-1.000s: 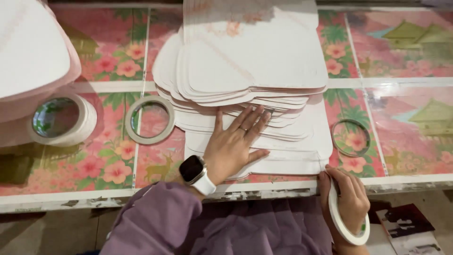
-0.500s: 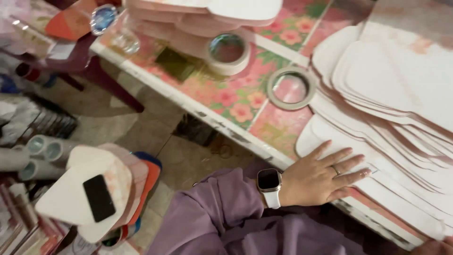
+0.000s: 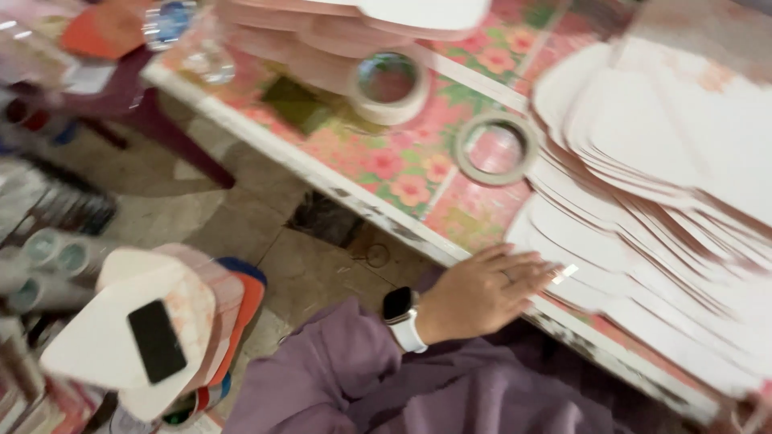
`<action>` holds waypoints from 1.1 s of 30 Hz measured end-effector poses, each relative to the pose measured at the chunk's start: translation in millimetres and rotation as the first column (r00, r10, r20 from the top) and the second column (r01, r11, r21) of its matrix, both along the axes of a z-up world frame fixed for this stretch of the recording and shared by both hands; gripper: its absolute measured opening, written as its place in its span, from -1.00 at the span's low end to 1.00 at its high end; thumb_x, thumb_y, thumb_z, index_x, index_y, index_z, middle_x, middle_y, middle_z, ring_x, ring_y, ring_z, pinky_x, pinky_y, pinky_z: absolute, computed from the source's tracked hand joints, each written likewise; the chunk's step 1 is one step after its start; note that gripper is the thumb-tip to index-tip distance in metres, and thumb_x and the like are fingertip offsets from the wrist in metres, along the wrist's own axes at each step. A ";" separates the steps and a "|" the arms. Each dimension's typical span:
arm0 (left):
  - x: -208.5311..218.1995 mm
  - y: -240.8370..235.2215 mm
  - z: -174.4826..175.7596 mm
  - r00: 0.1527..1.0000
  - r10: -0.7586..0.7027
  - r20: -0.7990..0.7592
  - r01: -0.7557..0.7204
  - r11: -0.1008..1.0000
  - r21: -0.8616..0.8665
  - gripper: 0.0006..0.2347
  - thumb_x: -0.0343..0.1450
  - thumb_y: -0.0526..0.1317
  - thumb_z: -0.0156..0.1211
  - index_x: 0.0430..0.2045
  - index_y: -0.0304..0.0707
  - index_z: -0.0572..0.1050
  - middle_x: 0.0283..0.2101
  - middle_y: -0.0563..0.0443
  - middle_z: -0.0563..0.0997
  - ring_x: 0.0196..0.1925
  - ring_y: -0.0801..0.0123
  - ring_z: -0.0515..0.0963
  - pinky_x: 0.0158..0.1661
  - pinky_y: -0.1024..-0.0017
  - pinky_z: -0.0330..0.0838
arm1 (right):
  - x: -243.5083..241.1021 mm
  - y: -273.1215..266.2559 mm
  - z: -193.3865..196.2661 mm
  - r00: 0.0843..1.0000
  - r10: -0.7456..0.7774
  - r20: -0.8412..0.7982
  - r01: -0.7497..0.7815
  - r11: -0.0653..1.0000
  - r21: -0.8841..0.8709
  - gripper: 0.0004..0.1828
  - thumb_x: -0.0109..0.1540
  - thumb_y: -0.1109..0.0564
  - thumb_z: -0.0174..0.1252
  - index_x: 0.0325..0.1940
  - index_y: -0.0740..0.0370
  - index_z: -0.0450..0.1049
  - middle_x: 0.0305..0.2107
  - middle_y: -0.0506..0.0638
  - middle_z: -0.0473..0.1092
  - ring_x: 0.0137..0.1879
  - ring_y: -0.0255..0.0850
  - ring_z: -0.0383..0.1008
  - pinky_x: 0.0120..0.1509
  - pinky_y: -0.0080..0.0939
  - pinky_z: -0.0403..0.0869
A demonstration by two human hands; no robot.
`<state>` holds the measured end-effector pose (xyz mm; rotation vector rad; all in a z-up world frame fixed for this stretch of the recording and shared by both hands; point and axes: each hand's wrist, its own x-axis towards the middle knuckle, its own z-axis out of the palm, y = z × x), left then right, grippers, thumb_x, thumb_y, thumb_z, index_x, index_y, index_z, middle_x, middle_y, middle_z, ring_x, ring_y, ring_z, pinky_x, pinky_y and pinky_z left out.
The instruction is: The person applies clear adhesive tape to the edges of a stack of white, irregularly shaped paper cutouts. They repeatedly pull tape from a roll, press it onto the paper, and smooth it down with their fingers. The camera angle shifts occasionally, showing the surrounding workspace.
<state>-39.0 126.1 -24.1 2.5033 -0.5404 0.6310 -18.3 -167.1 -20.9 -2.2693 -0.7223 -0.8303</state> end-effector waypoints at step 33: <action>32.9 -49.5 25.3 0.980 -0.196 0.031 0.187 0.965 0.185 -0.68 0.54 -0.22 -0.04 0.20 -0.17 0.22 0.03 0.18 0.57 0.17 0.40 0.48 0.12 0.32 0.34 | 38.4 32.8 75.8 0.660 -0.053 -0.749 -0.082 0.986 -0.142 -0.79 0.19 0.04 0.12 -0.23 0.19 0.56 -0.41 -0.04 0.48 -0.28 -0.26 0.51 -0.19 -0.32 0.41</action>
